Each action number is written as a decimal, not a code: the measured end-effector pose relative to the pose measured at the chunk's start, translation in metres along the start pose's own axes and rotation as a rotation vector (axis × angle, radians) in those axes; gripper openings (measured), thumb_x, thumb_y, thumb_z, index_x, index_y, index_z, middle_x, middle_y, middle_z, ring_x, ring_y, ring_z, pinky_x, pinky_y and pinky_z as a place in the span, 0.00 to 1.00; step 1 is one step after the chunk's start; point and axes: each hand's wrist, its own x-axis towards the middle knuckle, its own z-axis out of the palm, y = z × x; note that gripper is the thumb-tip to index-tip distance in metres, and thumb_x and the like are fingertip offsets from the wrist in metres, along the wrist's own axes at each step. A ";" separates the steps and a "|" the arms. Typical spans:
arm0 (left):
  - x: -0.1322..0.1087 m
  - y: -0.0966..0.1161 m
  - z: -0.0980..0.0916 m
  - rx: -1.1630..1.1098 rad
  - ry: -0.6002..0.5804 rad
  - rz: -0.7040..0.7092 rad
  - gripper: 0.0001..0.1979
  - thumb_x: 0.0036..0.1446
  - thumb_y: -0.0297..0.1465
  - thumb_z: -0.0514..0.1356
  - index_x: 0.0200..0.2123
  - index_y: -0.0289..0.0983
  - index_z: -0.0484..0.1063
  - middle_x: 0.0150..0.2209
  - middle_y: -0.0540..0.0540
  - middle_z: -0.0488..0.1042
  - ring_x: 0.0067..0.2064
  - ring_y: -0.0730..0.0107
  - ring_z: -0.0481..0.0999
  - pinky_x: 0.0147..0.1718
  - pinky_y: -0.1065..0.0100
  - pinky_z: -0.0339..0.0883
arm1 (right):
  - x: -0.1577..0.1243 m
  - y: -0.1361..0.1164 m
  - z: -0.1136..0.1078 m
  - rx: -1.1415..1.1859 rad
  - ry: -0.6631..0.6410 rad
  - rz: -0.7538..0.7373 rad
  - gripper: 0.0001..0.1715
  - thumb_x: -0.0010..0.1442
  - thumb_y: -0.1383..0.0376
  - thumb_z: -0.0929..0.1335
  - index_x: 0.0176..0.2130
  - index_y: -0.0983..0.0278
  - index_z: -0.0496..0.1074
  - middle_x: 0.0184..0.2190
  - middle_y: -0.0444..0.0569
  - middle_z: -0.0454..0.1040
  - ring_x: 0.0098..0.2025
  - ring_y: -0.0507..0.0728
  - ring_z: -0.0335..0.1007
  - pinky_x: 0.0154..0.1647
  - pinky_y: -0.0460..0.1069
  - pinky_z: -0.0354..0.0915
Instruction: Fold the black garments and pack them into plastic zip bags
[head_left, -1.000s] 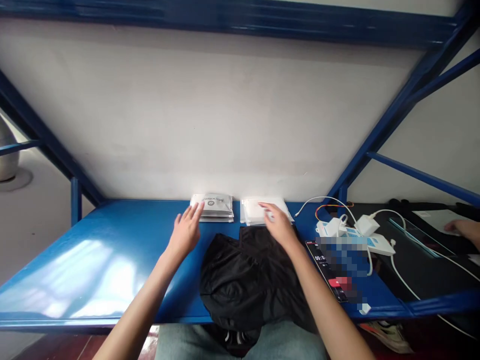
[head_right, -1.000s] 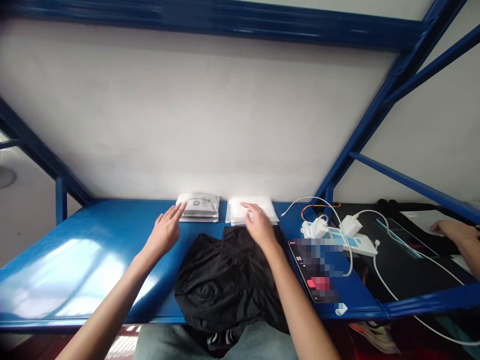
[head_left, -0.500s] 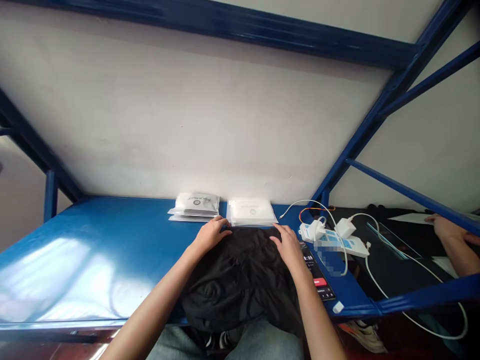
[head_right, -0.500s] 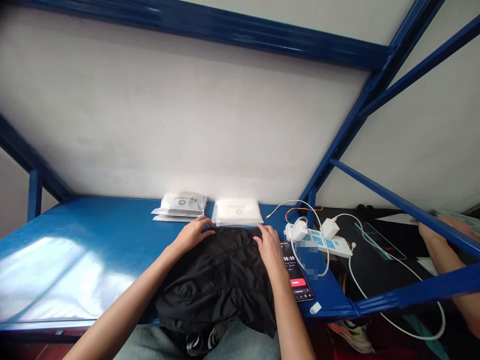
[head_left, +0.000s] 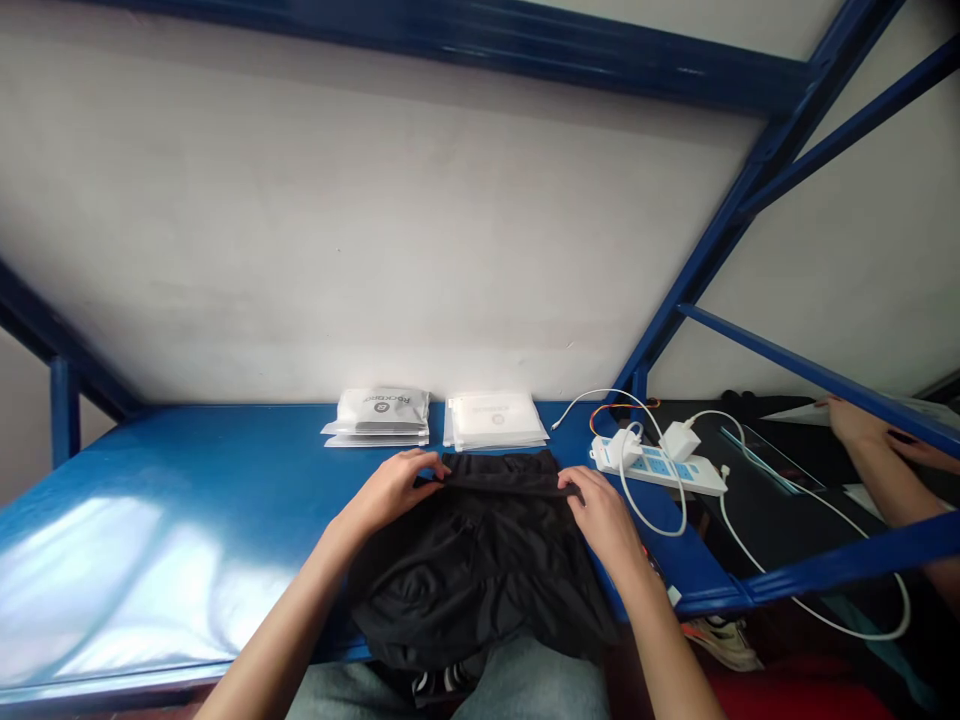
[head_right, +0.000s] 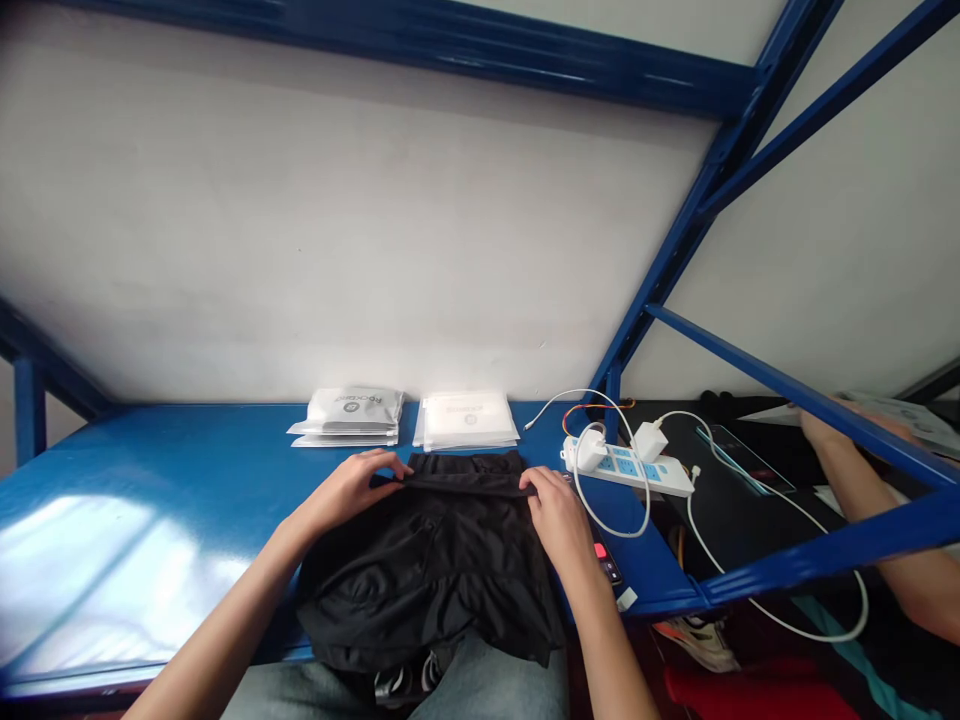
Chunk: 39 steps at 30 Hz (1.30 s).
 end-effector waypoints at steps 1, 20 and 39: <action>-0.007 0.002 0.001 0.038 -0.010 0.019 0.05 0.66 0.30 0.59 0.42 0.41 0.75 0.46 0.45 0.81 0.48 0.60 0.80 0.48 0.63 0.71 | -0.006 0.001 -0.001 -0.004 -0.013 -0.013 0.20 0.54 0.78 0.60 0.38 0.58 0.72 0.42 0.49 0.78 0.47 0.62 0.74 0.48 0.55 0.69; -0.134 0.041 0.006 0.095 -0.109 0.260 0.16 0.65 0.41 0.64 0.52 0.42 0.79 0.51 0.41 0.83 0.56 0.57 0.81 0.53 0.61 0.76 | -0.111 -0.004 -0.027 0.077 -0.321 -0.187 0.19 0.67 0.63 0.69 0.56 0.48 0.78 0.57 0.46 0.79 0.61 0.63 0.74 0.62 0.61 0.74; -0.160 0.019 0.006 -0.150 -0.085 -0.042 0.09 0.68 0.31 0.60 0.48 0.43 0.79 0.52 0.44 0.82 0.60 0.59 0.77 0.58 0.63 0.72 | -0.126 -0.003 -0.049 0.229 -0.609 -0.002 0.22 0.70 0.59 0.68 0.61 0.45 0.72 0.63 0.43 0.72 0.69 0.62 0.62 0.67 0.59 0.66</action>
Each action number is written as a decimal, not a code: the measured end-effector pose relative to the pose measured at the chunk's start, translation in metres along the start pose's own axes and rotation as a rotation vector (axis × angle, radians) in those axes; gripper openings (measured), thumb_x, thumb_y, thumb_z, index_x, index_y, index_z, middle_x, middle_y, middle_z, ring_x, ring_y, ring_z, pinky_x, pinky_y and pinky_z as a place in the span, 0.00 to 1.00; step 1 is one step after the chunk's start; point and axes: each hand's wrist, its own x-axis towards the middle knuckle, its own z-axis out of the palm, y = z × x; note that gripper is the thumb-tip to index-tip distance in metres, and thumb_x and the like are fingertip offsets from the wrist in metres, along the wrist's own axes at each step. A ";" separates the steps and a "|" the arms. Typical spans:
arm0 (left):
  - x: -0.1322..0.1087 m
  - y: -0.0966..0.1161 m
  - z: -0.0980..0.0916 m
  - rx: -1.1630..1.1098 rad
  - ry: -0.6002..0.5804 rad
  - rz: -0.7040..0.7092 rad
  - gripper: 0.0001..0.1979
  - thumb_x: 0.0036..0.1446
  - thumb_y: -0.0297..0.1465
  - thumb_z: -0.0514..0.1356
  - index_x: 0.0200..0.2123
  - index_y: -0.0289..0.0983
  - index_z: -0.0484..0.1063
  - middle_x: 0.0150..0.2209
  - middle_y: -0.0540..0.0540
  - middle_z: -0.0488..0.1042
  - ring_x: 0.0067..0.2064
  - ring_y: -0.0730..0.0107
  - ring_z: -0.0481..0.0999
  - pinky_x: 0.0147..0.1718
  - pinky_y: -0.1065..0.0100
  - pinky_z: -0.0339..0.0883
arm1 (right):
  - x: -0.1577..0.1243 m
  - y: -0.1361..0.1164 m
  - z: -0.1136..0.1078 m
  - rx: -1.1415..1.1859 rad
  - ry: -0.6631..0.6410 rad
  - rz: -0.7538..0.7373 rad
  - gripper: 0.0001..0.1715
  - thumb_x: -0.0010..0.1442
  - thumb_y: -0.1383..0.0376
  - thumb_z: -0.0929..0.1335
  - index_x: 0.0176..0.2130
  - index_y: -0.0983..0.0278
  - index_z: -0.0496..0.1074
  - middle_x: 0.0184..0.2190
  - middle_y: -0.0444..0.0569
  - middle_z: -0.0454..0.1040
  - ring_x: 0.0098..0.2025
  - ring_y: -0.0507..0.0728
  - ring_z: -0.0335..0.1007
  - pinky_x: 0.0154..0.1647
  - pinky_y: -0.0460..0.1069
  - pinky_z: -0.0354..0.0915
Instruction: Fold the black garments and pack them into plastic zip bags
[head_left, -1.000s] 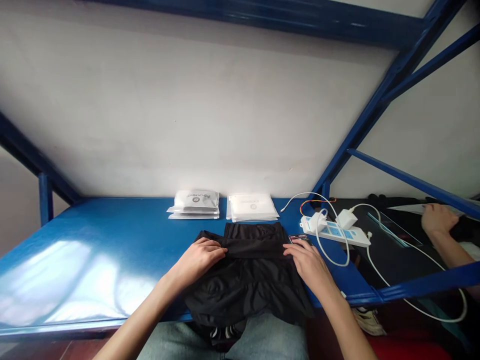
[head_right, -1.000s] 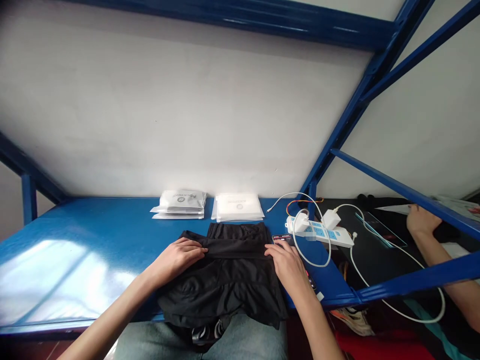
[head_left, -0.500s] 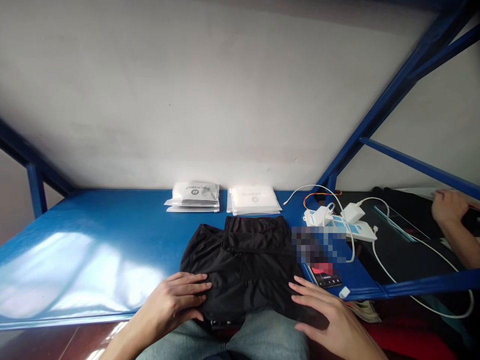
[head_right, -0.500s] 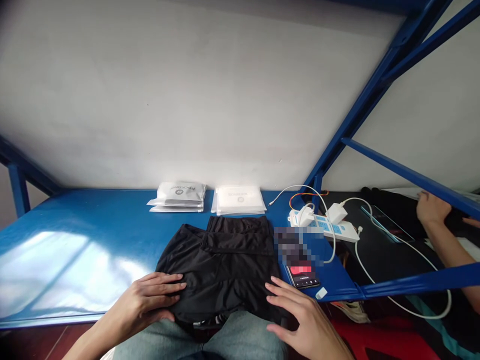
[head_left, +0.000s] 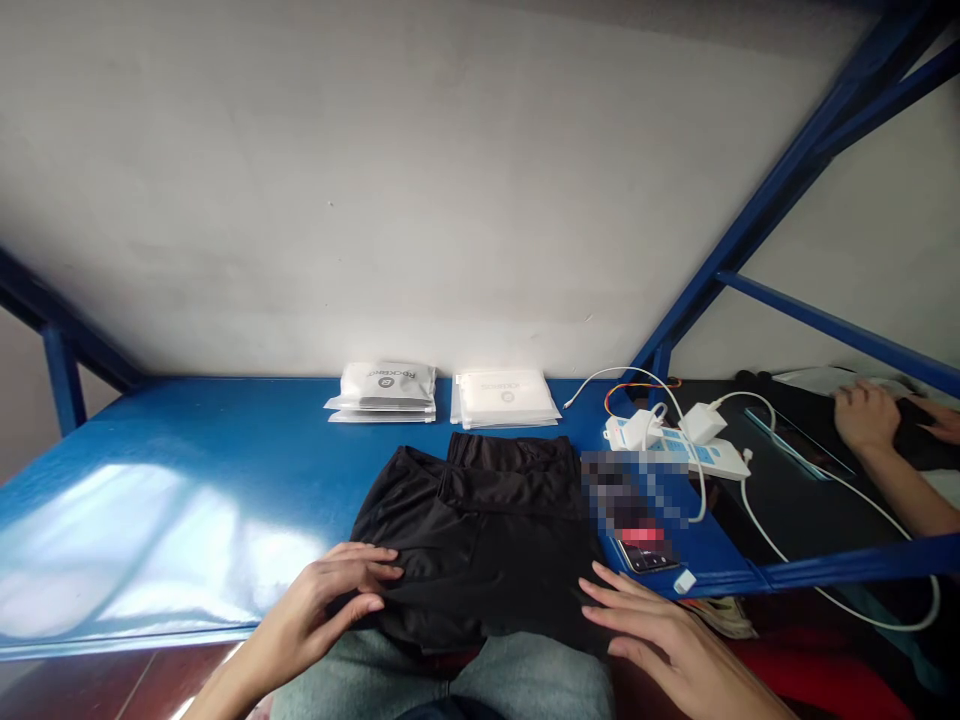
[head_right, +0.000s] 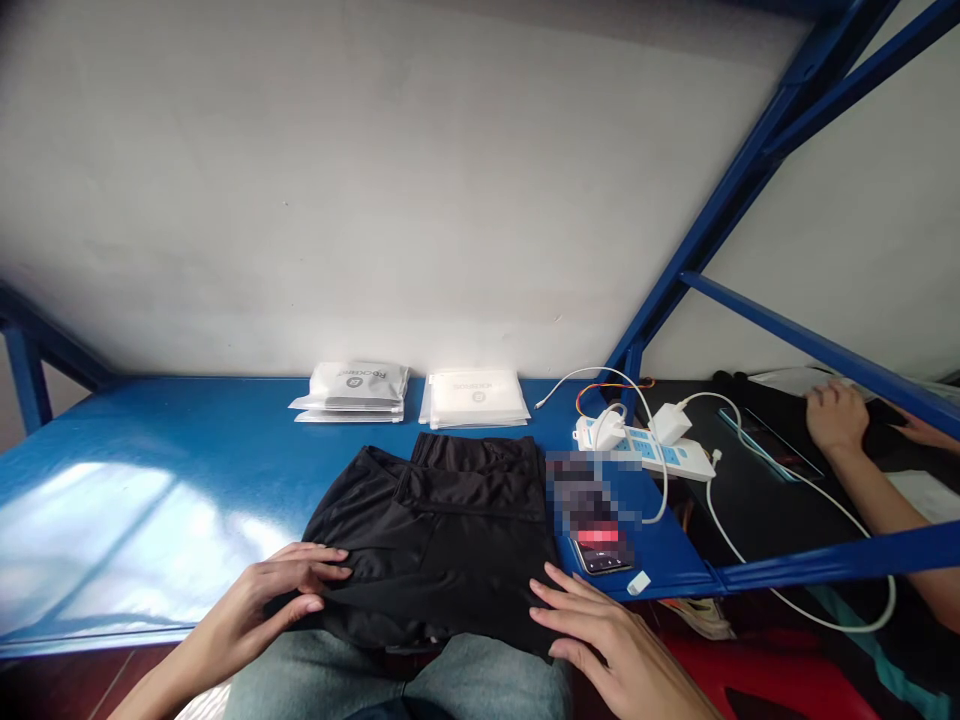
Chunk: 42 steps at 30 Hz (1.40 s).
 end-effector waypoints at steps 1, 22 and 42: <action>-0.001 0.000 0.000 -0.011 0.008 -0.026 0.09 0.69 0.31 0.59 0.47 0.43 0.79 0.51 0.45 0.82 0.59 0.60 0.77 0.57 0.64 0.72 | -0.001 -0.002 0.000 0.007 -0.013 0.029 0.21 0.71 0.57 0.68 0.62 0.46 0.72 0.63 0.43 0.72 0.70 0.62 0.61 0.69 0.59 0.64; 0.039 0.000 0.013 -0.057 0.371 -0.446 0.23 0.67 0.49 0.54 0.33 0.37 0.75 0.29 0.49 0.76 0.32 0.66 0.73 0.32 0.73 0.64 | 0.035 -0.005 -0.006 0.133 0.328 0.280 0.26 0.71 0.47 0.60 0.51 0.55 0.78 0.50 0.50 0.83 0.52 0.62 0.80 0.51 0.51 0.73; 0.068 0.019 0.011 0.243 0.370 -0.509 0.16 0.68 0.46 0.53 0.34 0.42 0.71 0.34 0.49 0.79 0.35 0.63 0.78 0.34 0.69 0.60 | 0.085 -0.049 0.020 -0.494 0.817 0.133 0.15 0.75 0.59 0.58 0.49 0.59 0.71 0.40 0.53 0.78 0.40 0.61 0.78 0.37 0.51 0.67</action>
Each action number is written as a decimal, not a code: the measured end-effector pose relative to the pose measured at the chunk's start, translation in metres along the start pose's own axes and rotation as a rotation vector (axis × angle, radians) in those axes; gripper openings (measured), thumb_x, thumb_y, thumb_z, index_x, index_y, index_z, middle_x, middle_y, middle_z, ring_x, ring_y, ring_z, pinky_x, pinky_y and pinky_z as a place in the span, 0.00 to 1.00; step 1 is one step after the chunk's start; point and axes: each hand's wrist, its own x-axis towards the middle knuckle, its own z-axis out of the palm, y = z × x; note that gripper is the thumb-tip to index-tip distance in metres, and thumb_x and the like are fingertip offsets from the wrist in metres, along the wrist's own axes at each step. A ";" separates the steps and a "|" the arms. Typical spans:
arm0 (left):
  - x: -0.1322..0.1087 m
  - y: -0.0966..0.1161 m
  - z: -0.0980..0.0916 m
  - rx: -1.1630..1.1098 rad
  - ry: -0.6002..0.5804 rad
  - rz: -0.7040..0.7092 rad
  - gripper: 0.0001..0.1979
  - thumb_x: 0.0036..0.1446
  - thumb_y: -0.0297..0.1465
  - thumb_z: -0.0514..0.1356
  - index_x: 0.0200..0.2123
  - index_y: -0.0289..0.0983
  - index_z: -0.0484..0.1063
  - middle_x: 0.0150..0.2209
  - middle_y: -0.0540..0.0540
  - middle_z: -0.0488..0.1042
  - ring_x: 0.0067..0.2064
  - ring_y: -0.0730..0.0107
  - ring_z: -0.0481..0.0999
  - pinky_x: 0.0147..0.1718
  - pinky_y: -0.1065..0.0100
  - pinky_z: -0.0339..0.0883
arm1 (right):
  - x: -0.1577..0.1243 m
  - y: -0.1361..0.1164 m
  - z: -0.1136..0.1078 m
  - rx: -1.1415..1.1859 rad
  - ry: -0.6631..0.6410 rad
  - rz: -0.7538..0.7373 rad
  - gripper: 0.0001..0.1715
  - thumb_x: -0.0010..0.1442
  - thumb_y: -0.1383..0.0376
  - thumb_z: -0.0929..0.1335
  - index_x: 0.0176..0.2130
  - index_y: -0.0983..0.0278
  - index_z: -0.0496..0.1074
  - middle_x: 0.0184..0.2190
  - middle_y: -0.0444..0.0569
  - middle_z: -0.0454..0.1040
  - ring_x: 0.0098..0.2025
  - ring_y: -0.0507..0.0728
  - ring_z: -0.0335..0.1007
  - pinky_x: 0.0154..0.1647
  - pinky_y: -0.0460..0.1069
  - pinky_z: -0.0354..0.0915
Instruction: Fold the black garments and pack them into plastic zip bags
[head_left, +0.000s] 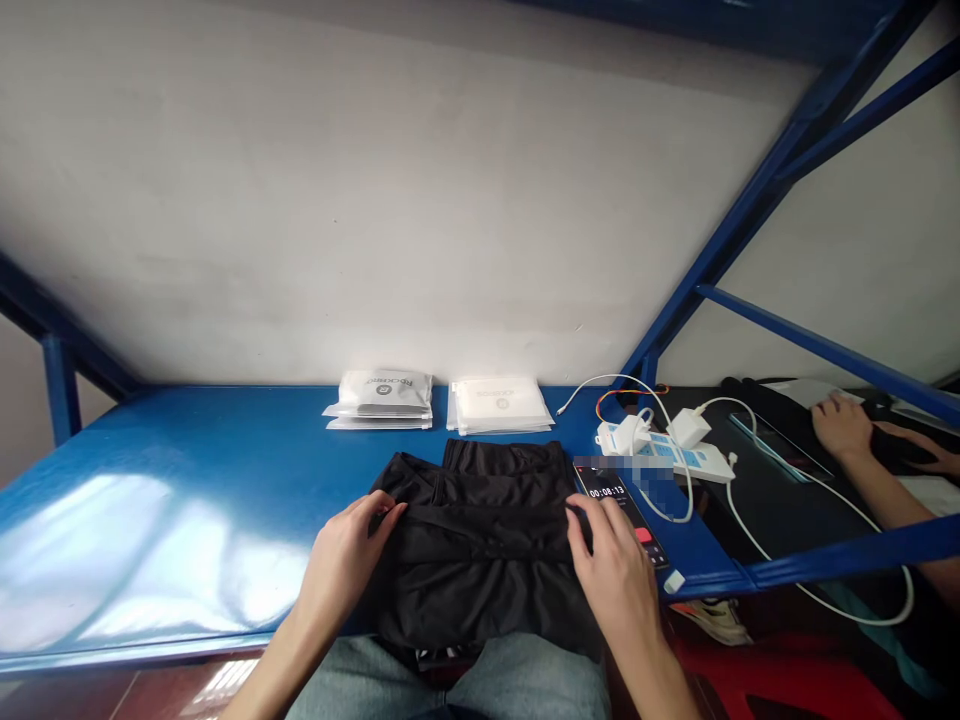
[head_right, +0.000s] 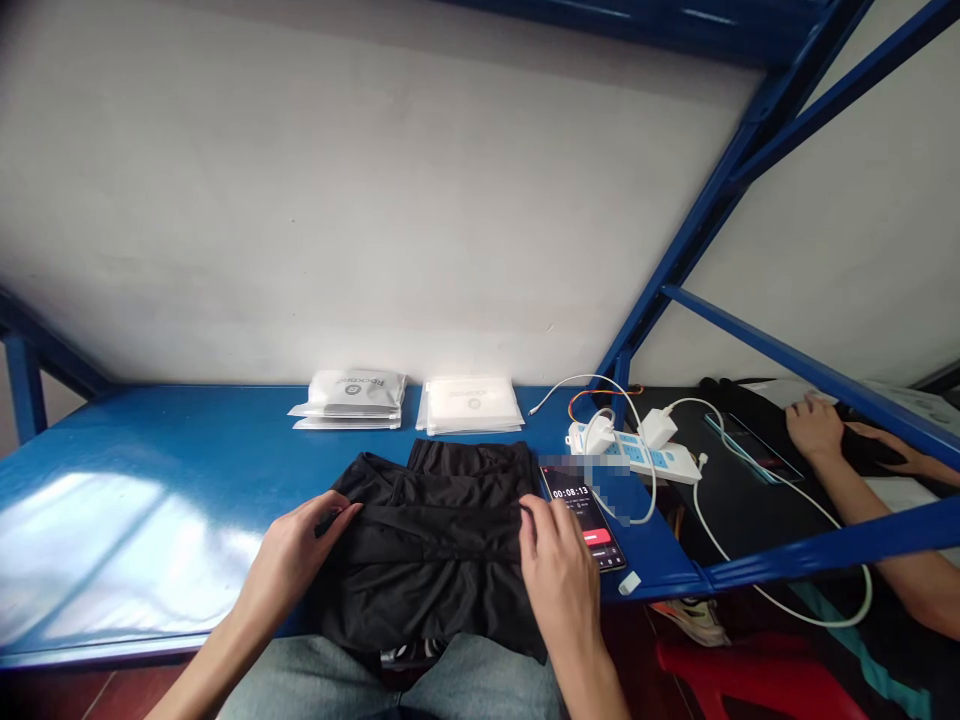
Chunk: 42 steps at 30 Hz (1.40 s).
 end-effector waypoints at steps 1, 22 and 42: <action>-0.002 0.002 0.001 0.036 0.036 0.002 0.16 0.68 0.45 0.53 0.34 0.43 0.71 0.35 0.49 0.79 0.36 0.63 0.78 0.34 0.69 0.60 | 0.001 -0.010 0.000 0.085 -0.011 -0.015 0.14 0.75 0.59 0.59 0.49 0.59 0.71 0.39 0.51 0.78 0.39 0.59 0.78 0.38 0.50 0.68; -0.015 -0.047 -0.002 -0.370 0.315 -0.186 0.16 0.68 0.45 0.53 0.44 0.40 0.71 0.37 0.46 0.79 0.38 0.63 0.79 0.38 0.68 0.68 | 0.012 -0.073 0.014 0.288 -0.380 -0.079 0.14 0.75 0.59 0.58 0.47 0.57 0.71 0.39 0.50 0.77 0.38 0.59 0.79 0.34 0.49 0.68; -0.013 -0.069 -0.004 -0.786 0.350 -0.264 0.24 0.66 0.51 0.55 0.51 0.38 0.70 0.39 0.44 0.79 0.37 0.62 0.81 0.40 0.62 0.77 | 0.049 -0.234 0.060 0.153 -0.603 -0.196 0.17 0.75 0.56 0.59 0.52 0.62 0.69 0.38 0.55 0.82 0.39 0.64 0.82 0.38 0.53 0.72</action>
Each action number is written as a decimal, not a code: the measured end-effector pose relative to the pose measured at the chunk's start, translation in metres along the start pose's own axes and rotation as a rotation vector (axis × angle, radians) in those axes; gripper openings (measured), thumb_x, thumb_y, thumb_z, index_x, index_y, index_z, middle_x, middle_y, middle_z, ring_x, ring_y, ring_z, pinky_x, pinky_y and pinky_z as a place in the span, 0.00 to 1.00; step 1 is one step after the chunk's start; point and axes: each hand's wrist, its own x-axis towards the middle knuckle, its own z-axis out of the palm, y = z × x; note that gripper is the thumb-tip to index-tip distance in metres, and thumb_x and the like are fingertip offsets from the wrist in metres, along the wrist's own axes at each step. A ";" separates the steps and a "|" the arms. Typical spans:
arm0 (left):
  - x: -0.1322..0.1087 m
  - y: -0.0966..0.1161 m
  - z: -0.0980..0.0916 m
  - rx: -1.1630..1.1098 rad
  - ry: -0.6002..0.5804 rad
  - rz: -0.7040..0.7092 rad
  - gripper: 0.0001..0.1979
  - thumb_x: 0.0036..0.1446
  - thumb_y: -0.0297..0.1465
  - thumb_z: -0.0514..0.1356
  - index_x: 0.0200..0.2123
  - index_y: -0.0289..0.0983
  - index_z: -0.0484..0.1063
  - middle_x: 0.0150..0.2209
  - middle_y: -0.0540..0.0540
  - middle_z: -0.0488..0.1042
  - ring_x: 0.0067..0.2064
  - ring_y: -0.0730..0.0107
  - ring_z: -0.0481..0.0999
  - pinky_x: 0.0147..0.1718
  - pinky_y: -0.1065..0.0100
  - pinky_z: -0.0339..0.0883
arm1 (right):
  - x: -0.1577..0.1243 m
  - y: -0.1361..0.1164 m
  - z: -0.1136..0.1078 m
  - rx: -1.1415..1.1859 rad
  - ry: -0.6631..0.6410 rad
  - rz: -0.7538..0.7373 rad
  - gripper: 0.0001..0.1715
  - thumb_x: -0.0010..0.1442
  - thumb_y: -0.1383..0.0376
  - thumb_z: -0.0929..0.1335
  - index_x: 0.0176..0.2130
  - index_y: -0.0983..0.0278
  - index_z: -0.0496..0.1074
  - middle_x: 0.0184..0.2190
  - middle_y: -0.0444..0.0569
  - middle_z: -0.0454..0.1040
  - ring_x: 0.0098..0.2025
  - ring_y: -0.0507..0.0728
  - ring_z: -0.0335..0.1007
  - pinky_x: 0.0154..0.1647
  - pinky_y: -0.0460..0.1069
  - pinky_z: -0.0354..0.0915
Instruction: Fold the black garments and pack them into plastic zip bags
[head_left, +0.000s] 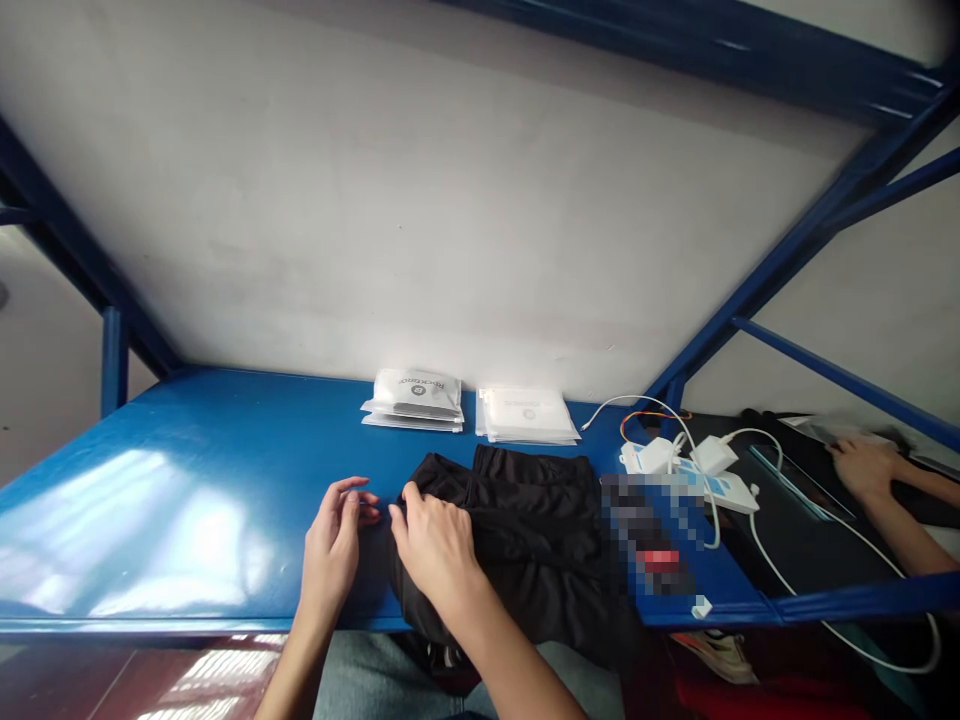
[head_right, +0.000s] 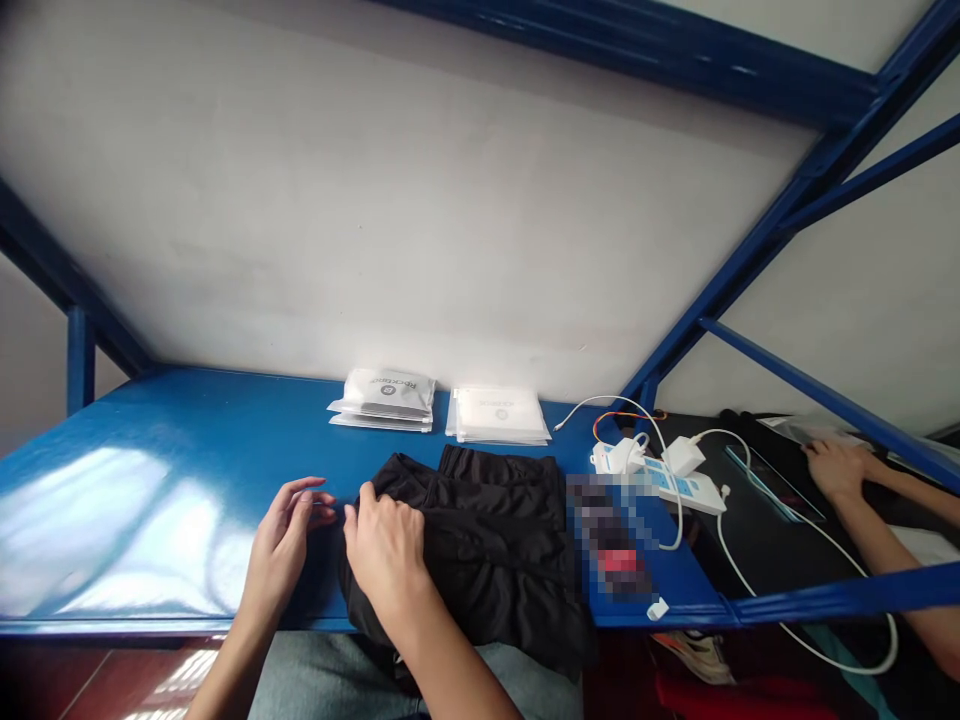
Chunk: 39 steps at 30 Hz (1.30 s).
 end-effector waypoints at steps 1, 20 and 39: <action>0.000 -0.001 0.000 0.012 -0.002 0.003 0.24 0.66 0.51 0.55 0.51 0.38 0.71 0.39 0.44 0.79 0.37 0.62 0.81 0.40 0.62 0.77 | -0.001 0.003 -0.005 -0.001 -0.002 -0.004 0.16 0.75 0.59 0.58 0.50 0.61 0.70 0.37 0.54 0.83 0.38 0.63 0.82 0.37 0.52 0.71; 0.001 0.001 0.008 0.196 -0.043 0.068 0.23 0.65 0.51 0.55 0.50 0.40 0.71 0.41 0.45 0.78 0.37 0.62 0.77 0.41 0.63 0.72 | -0.103 0.143 -0.020 0.347 0.320 0.299 0.24 0.74 0.52 0.57 0.54 0.60 0.74 0.33 0.51 0.81 0.31 0.60 0.80 0.32 0.50 0.72; 0.001 0.001 0.010 0.253 -0.043 0.076 0.24 0.64 0.53 0.55 0.50 0.40 0.71 0.42 0.44 0.79 0.38 0.61 0.78 0.41 0.62 0.72 | -0.054 0.077 0.016 0.379 0.151 0.186 0.42 0.71 0.57 0.64 0.74 0.71 0.48 0.75 0.57 0.43 0.77 0.67 0.36 0.75 0.64 0.52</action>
